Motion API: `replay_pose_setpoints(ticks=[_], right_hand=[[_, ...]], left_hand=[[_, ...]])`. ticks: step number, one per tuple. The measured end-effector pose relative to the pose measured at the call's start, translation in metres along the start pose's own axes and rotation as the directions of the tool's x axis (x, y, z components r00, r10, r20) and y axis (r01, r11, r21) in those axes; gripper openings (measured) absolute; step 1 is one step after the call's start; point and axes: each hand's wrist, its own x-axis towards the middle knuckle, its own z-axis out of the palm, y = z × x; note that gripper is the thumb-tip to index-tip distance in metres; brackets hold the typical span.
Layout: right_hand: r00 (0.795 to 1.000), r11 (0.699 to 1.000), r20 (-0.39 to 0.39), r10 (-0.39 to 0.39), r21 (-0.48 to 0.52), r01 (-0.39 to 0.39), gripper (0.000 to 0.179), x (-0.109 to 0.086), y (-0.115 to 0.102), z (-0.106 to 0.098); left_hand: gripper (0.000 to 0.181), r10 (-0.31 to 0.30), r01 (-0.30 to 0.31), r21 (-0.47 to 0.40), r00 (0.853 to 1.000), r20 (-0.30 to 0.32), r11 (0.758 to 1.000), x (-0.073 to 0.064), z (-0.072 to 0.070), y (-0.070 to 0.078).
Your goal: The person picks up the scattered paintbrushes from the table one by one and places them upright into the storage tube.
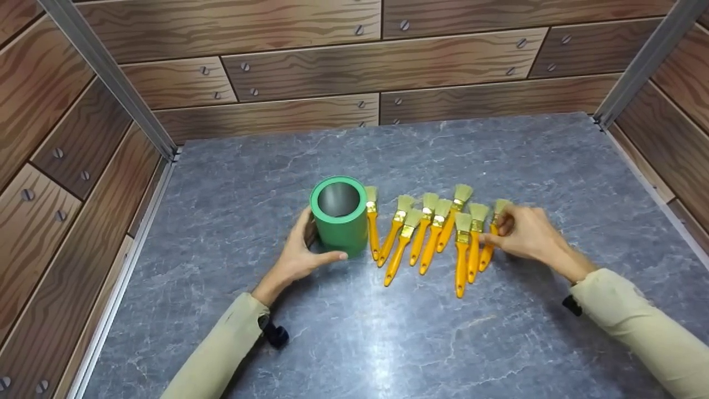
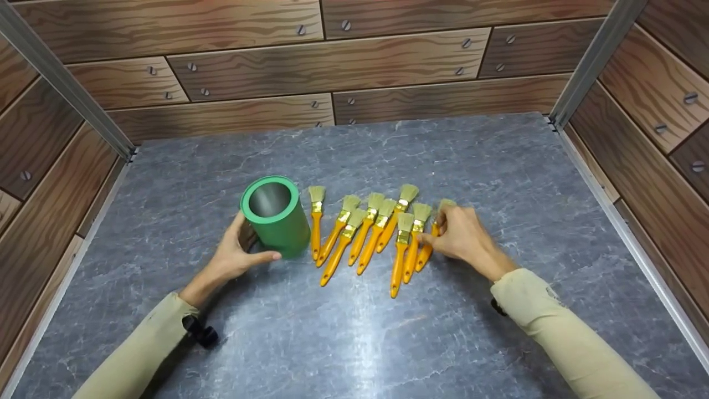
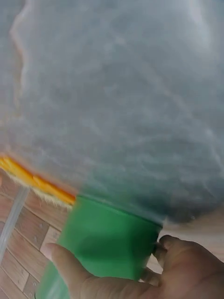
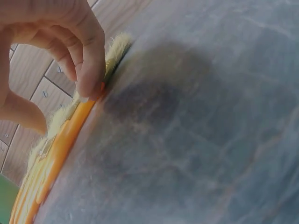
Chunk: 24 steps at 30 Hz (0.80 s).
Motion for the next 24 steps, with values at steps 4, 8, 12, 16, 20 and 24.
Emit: replay_pose_setpoints(ticks=[4,8,12,16,20,24], right_hand=[[0.999,0.999,0.032,0.043,0.003,-0.043,0.050,0.002,0.001,0.002],[0.996,0.997,0.051,0.075,0.012,-0.076,0.050,0.004,0.002,0.002],[0.991,0.993,0.077,0.111,0.028,-0.114,0.051,0.004,0.004,0.000],[0.976,0.979,0.123,0.178,0.075,-0.188,0.057,0.005,0.005,-0.002],[0.954,0.956,0.161,0.253,0.111,-0.272,0.062,0.006,0.007,-0.004],[0.933,0.930,0.179,0.312,0.144,-0.339,0.064,0.007,0.011,-0.007]], left_hand=[[0.115,-0.039,0.038,-0.004,0.999,-0.022,0.999,-0.001,0.002,-0.002],[0.112,-0.069,0.069,-0.011,0.997,-0.020,0.998,-0.002,0.002,-0.004],[0.109,-0.083,0.082,-0.013,0.996,-0.017,0.997,-0.003,0.001,-0.008],[0.107,-0.086,0.085,-0.028,0.996,-0.015,0.996,-0.004,-0.001,-0.011],[0.106,-0.096,0.095,-0.048,0.995,-0.007,0.994,-0.006,-0.001,-0.013],[0.105,-0.086,0.085,-0.083,0.996,-0.002,0.993,-0.006,0.000,-0.015]])
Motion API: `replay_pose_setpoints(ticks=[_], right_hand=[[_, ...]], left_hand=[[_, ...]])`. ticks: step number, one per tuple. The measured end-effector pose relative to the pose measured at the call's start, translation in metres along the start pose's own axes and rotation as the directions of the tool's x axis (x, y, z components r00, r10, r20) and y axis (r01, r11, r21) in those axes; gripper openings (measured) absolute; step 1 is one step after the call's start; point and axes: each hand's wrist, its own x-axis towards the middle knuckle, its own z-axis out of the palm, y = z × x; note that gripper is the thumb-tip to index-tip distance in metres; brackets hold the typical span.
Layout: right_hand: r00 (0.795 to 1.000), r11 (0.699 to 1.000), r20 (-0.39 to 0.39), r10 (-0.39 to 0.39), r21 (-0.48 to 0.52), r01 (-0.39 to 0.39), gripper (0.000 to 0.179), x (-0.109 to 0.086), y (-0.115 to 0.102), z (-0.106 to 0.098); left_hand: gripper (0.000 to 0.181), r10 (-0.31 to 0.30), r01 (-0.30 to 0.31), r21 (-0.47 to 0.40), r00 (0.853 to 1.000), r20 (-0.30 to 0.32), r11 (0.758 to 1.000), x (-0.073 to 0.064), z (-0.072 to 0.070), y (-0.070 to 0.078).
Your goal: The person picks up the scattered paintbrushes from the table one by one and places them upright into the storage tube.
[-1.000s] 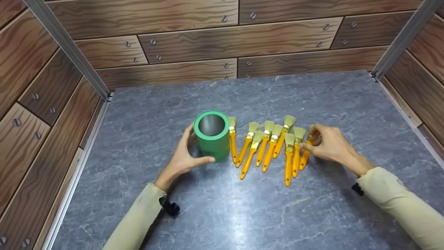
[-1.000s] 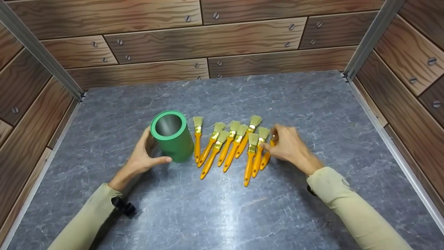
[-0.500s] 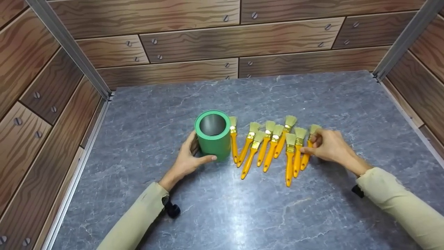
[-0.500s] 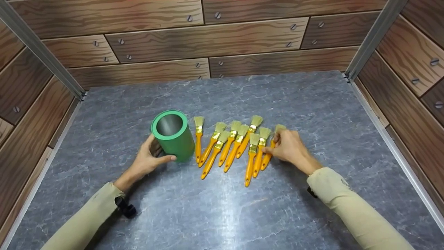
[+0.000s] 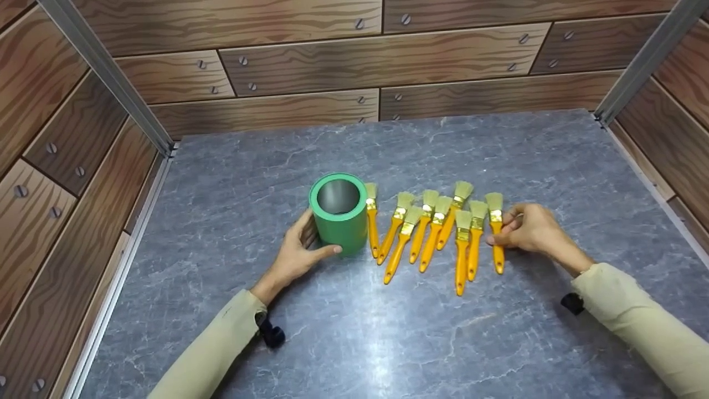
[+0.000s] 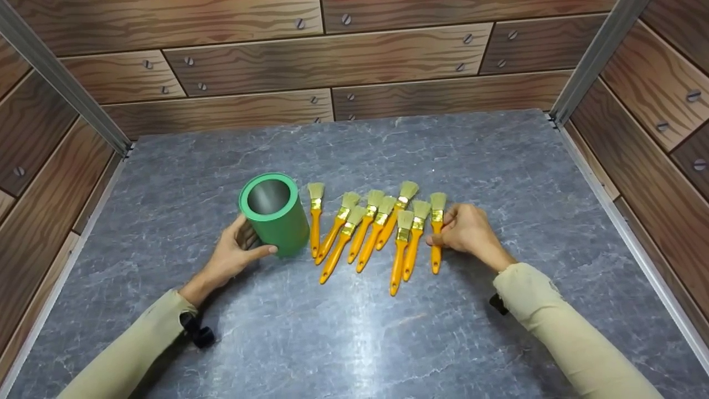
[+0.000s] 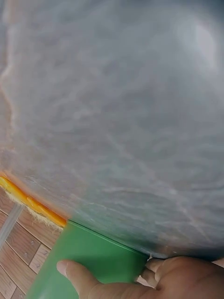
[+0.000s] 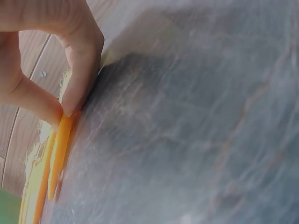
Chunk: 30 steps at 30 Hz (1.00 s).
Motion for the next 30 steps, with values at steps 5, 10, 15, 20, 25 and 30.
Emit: replay_pose_setpoints(ticks=[5,10,15,20,25,30], right_hand=[[1.000,0.999,0.003,0.027,0.035,-0.027,0.062,0.000,0.003,-0.001],[0.999,0.998,0.030,0.028,0.064,-0.030,0.058,0.001,0.004,-0.002],[0.996,0.994,0.084,0.020,0.101,-0.028,0.056,0.005,0.004,-0.009],[0.996,0.980,0.071,-0.053,0.197,0.039,0.052,0.004,-0.006,-0.022],[0.987,0.944,0.032,-0.155,0.301,0.138,0.044,-0.004,-0.031,-0.031],[0.963,0.888,-0.023,-0.270,0.381,0.258,0.037,-0.013,-0.064,-0.031]], left_hand=[[0.105,0.017,-0.017,-0.027,1.000,-0.003,0.999,0.000,0.000,-0.001],[0.105,0.024,-0.024,-0.037,1.000,-0.011,0.999,0.000,0.000,0.000],[0.106,0.015,-0.015,-0.015,1.000,-0.010,1.000,0.000,0.001,0.000],[0.107,0.011,-0.011,0.011,1.000,-0.005,1.000,0.000,0.001,-0.001],[0.106,0.000,0.000,0.016,1.000,-0.007,1.000,0.000,0.000,-0.001],[0.104,-0.011,0.011,0.026,1.000,-0.010,1.000,0.001,0.000,-0.002]])
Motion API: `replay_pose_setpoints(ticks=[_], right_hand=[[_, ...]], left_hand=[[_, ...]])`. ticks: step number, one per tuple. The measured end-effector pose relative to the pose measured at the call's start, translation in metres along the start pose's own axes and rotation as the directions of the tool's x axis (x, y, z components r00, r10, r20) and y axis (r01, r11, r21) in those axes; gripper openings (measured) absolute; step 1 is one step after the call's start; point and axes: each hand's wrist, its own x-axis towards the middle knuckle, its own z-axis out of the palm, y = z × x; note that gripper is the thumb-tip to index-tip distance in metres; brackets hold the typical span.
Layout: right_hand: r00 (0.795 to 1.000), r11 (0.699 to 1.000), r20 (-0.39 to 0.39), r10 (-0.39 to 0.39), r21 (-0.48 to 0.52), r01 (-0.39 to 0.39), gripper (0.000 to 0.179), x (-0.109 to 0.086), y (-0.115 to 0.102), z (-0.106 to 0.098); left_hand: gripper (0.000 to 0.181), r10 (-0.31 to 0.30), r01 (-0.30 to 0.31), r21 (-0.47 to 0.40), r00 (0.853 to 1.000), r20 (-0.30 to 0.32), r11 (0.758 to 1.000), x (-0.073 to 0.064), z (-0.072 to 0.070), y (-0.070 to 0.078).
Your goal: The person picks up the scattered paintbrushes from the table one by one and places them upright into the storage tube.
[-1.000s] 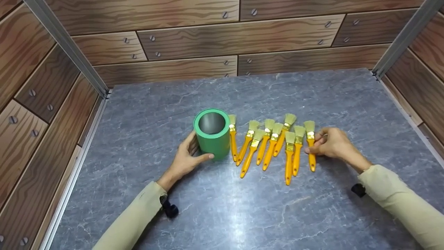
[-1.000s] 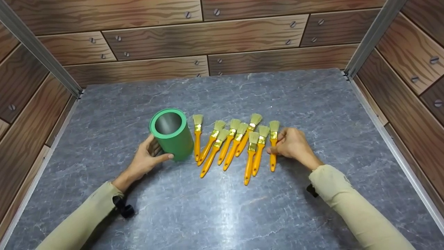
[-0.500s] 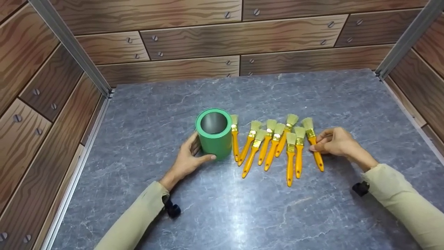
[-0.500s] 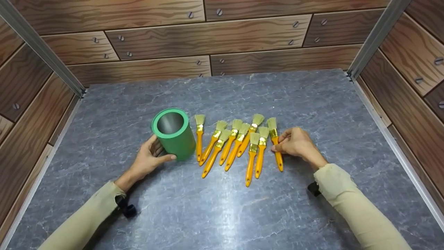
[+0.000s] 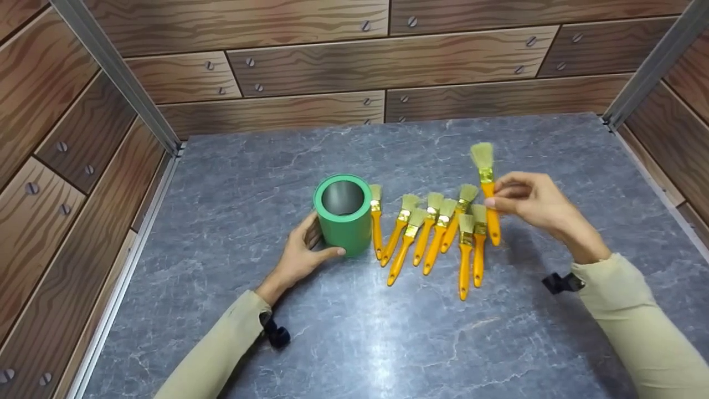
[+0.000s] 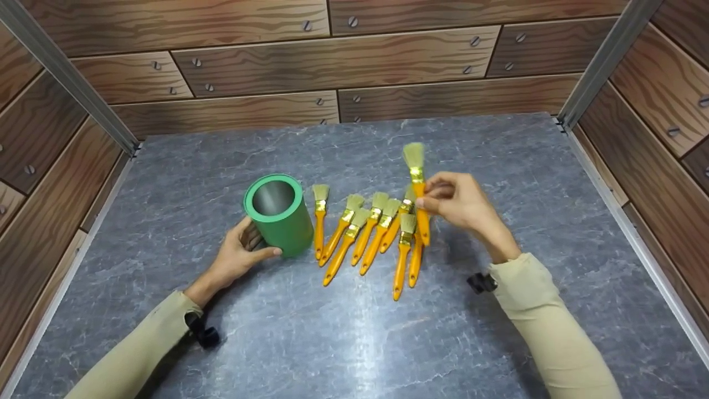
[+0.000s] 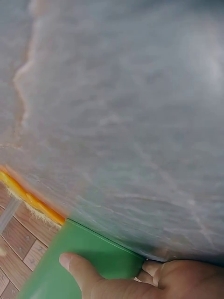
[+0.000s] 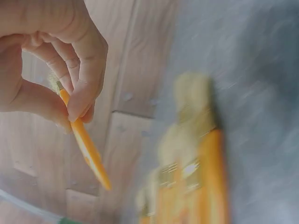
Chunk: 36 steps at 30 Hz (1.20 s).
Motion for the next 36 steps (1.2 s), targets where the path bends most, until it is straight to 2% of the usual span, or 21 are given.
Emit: replay_pose_setpoints(ticks=[5,10,15,21,27,36], right_hand=[[0.992,0.991,-0.027,-0.127,0.041,0.128,0.028,0.007,-0.031,0.020],[0.983,0.983,-0.035,-0.180,0.040,0.181,0.027,0.011,-0.053,0.034],[0.975,0.973,-0.047,-0.219,0.058,0.222,0.025,0.017,-0.068,0.047],[0.966,0.957,-0.041,-0.256,0.128,0.259,0.023,0.025,-0.084,0.060],[0.958,0.949,-0.030,-0.285,0.130,0.286,0.023,0.029,-0.096,0.072],[0.945,0.932,-0.002,-0.327,0.168,0.322,0.019,0.036,-0.111,0.093]], left_hand=[[0.103,0.015,-0.015,-0.028,1.000,-0.008,0.999,0.000,-0.001,-0.002],[0.104,0.029,-0.029,-0.049,0.999,-0.014,0.998,0.000,0.000,-0.002],[0.102,0.021,-0.022,-0.046,0.999,-0.026,0.999,0.000,0.001,-0.002],[0.102,0.005,-0.006,-0.035,0.999,-0.034,0.999,0.000,0.000,-0.002],[0.103,-0.010,0.010,-0.003,0.999,-0.032,1.000,-0.001,-0.001,0.000],[0.101,0.008,-0.008,-0.009,1.000,-0.030,1.000,-0.001,-0.001,-0.003]])
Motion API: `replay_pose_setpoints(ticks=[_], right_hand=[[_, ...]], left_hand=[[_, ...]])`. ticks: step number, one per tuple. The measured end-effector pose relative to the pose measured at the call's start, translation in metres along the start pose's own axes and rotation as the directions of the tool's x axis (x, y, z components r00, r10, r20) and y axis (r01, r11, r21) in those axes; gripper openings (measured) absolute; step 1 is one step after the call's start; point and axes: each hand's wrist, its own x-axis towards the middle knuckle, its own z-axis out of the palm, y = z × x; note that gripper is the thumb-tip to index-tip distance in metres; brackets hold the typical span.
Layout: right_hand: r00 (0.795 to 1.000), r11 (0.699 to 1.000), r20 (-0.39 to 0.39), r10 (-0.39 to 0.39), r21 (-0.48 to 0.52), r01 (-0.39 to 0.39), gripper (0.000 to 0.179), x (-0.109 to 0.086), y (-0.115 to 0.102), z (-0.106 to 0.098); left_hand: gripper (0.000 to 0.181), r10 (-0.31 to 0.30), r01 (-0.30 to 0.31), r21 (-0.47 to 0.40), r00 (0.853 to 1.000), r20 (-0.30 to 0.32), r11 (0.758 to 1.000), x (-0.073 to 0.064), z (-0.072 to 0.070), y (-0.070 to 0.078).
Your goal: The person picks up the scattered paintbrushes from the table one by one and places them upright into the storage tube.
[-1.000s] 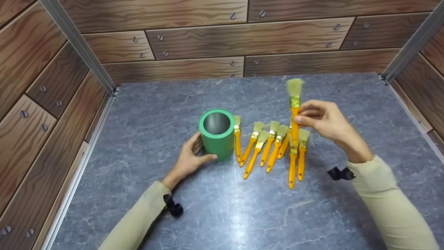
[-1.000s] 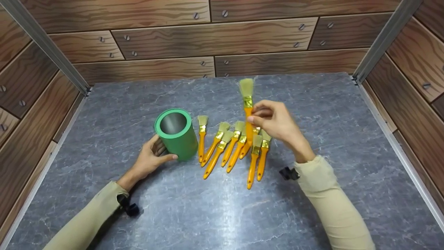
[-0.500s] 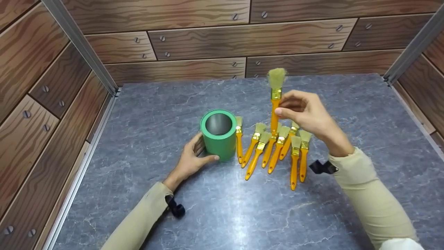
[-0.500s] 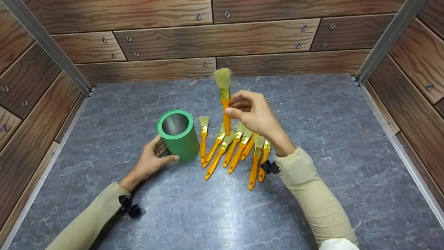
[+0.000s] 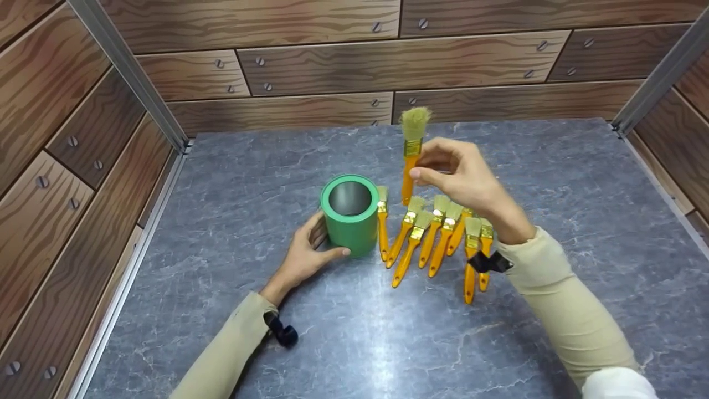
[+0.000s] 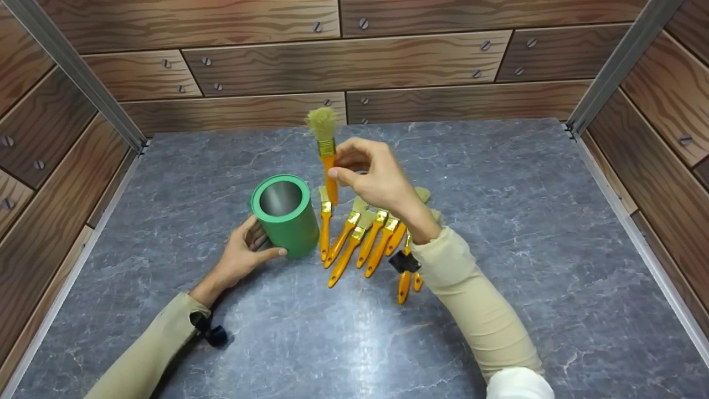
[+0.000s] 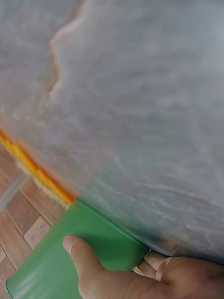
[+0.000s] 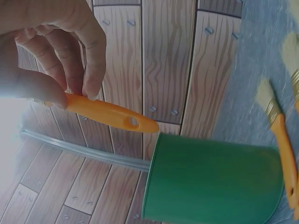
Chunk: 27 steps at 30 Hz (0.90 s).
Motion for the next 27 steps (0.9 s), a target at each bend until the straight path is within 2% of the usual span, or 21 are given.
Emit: replay_pose_setpoints(ticks=[11,19,27], right_hand=[[0.995,0.990,0.028,-0.094,0.105,0.090,0.017,0.016,-0.015,0.027],[0.994,0.992,0.046,-0.100,0.081,0.096,0.019,0.027,-0.017,0.043],[0.990,0.992,0.084,-0.114,0.056,0.109,0.018,0.032,-0.010,0.058]], left_hand=[[0.100,0.009,-0.009,-0.012,1.000,-0.007,1.000,0.000,-0.001,-0.001],[0.101,-0.009,0.009,-0.024,1.000,-0.004,1.000,0.001,0.000,0.000],[0.100,-0.017,0.017,-0.033,1.000,0.000,0.999,0.001,0.000,0.001]])
